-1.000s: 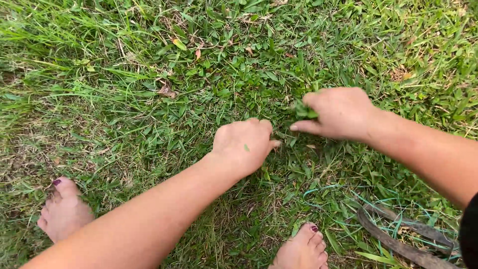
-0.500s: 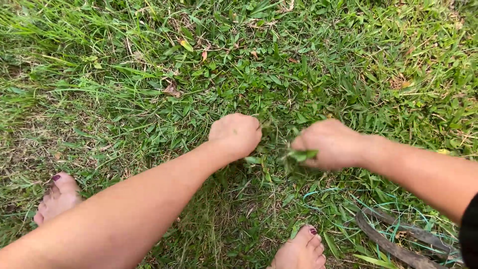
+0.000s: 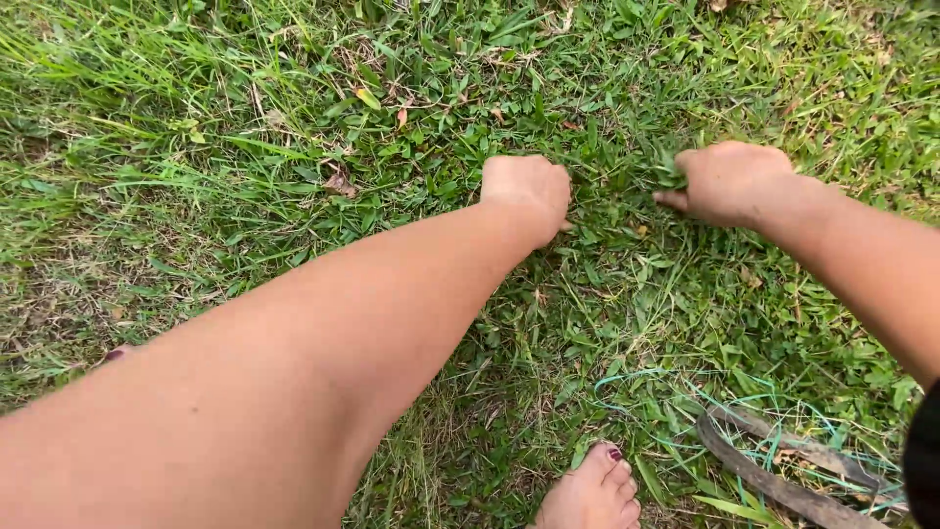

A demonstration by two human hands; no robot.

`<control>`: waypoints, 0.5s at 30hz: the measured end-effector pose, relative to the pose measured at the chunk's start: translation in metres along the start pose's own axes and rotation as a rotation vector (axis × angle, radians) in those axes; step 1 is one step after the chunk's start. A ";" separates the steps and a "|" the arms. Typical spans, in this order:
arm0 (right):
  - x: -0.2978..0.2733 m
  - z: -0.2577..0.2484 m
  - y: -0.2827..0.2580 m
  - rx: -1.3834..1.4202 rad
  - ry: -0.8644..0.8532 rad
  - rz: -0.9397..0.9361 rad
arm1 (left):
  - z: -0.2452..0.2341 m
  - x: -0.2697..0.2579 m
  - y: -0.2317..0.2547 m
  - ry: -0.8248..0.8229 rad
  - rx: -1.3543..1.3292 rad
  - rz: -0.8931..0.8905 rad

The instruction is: Pulling weeds and unwanted grass from a lawn by hand

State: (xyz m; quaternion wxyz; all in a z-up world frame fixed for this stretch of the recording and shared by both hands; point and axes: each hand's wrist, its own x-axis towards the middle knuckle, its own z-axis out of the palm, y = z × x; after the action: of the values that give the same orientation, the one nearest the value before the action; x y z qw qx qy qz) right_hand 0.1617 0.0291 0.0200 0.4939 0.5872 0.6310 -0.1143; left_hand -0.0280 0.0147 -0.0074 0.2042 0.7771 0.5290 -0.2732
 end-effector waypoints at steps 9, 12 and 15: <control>-0.012 0.046 -0.005 -0.262 0.153 -0.380 | 0.008 -0.056 -0.009 -0.101 -0.075 0.176; -0.052 0.051 -0.034 0.070 0.010 -0.578 | 0.023 -0.109 -0.001 -0.218 -0.086 0.361; -0.063 0.025 -0.045 0.157 0.125 -0.687 | 0.033 -0.102 -0.007 0.030 -0.194 0.378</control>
State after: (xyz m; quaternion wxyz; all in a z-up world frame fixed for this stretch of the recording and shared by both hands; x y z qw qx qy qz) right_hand 0.1245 -0.0412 0.0362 0.3403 0.3827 0.8100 -0.2856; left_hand -0.0713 -0.0755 0.0321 0.3178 0.8430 0.4007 -0.1664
